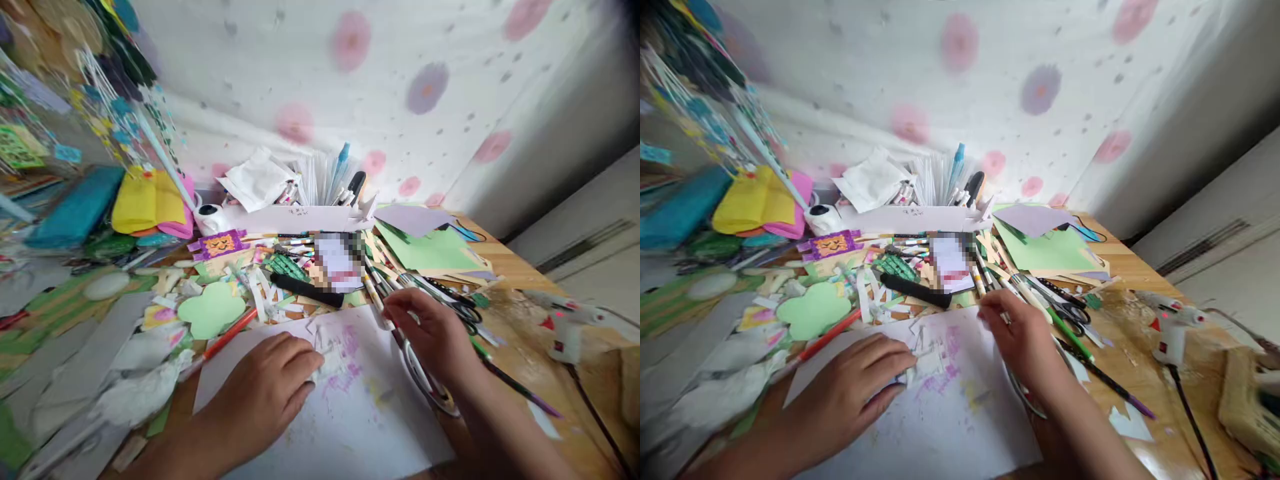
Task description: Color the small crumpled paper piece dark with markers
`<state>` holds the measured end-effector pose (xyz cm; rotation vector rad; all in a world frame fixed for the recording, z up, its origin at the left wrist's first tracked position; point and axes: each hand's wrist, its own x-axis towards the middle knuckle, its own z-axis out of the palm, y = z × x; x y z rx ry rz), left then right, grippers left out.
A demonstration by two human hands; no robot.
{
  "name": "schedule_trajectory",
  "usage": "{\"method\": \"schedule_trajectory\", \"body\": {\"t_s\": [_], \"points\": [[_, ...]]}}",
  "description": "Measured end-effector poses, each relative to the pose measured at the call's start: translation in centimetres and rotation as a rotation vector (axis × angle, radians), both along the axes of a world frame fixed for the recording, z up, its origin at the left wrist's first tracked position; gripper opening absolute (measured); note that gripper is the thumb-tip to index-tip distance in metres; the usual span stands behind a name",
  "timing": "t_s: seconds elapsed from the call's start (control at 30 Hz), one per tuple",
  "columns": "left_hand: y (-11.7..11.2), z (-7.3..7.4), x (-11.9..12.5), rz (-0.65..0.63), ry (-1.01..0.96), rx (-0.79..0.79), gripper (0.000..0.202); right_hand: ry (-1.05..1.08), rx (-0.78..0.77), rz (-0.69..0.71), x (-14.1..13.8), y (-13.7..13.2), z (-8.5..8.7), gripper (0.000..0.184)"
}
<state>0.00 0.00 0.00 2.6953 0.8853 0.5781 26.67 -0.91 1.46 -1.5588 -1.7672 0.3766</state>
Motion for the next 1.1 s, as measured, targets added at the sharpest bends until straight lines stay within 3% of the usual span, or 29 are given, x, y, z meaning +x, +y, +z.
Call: {"method": "schedule_trajectory", "body": {"t_s": [0.17, 0.23, 0.37, 0.5, 0.63, 0.7, 0.8, 0.9, 0.97, 1.1], "points": [[-0.4, 0.3, -0.5, -0.003, -0.078, 0.129, 0.014, -0.072, 0.004, -0.327, 3.9, -0.6, 1.3, 0.027], [-0.4, 0.9, -0.6, 0.011, -0.073, 0.161, 0.019, -0.059, 0.017, -0.363, 4.3, -0.8, 1.7, 0.030], [-0.3, 1.7, -0.6, 0.099, -0.077, 0.246, 0.035, -0.074, 0.031, -0.199, 3.1, 0.1, 2.8, 0.028], [-0.3, 1.9, -1.0, 0.180, -0.103, 0.296, 0.033, -0.138, 0.077, 0.109, 0.5, 2.8, 4.2, 0.018], [-0.6, 2.1, -1.4, 0.254, -0.152, 0.262, 0.026, -0.154, -0.025, 0.305, -2.3, 4.3, 4.9, 0.018], [-0.4, 1.9, -1.5, 0.306, -0.253, 0.131, 0.020, -0.193, -0.058, 0.439, -3.6, 4.1, 4.9, 0.018], [0.4, 1.3, -1.2, 0.439, -0.546, -0.311, 0.002, -0.247, -0.061, 0.564, -5.5, 3.2, 4.4, 0.021], [1.0, 1.0, -0.7, 0.544, -0.946, -0.754, 0.013, -0.058, -0.046, 0.520, -7.2, 2.0, 3.4, 0.026], [0.9, 1.3, -0.3, 0.545, -1.155, -0.977, 0.019, 0.131, -0.033, 0.481, -8.4, 1.4, 2.8, 0.028], [-0.1, 2.3, 0.1, 0.478, -1.364, -1.220, 0.019, 0.430, -0.004, 0.418, -9.8, 0.7, 1.5, 0.019]]}}
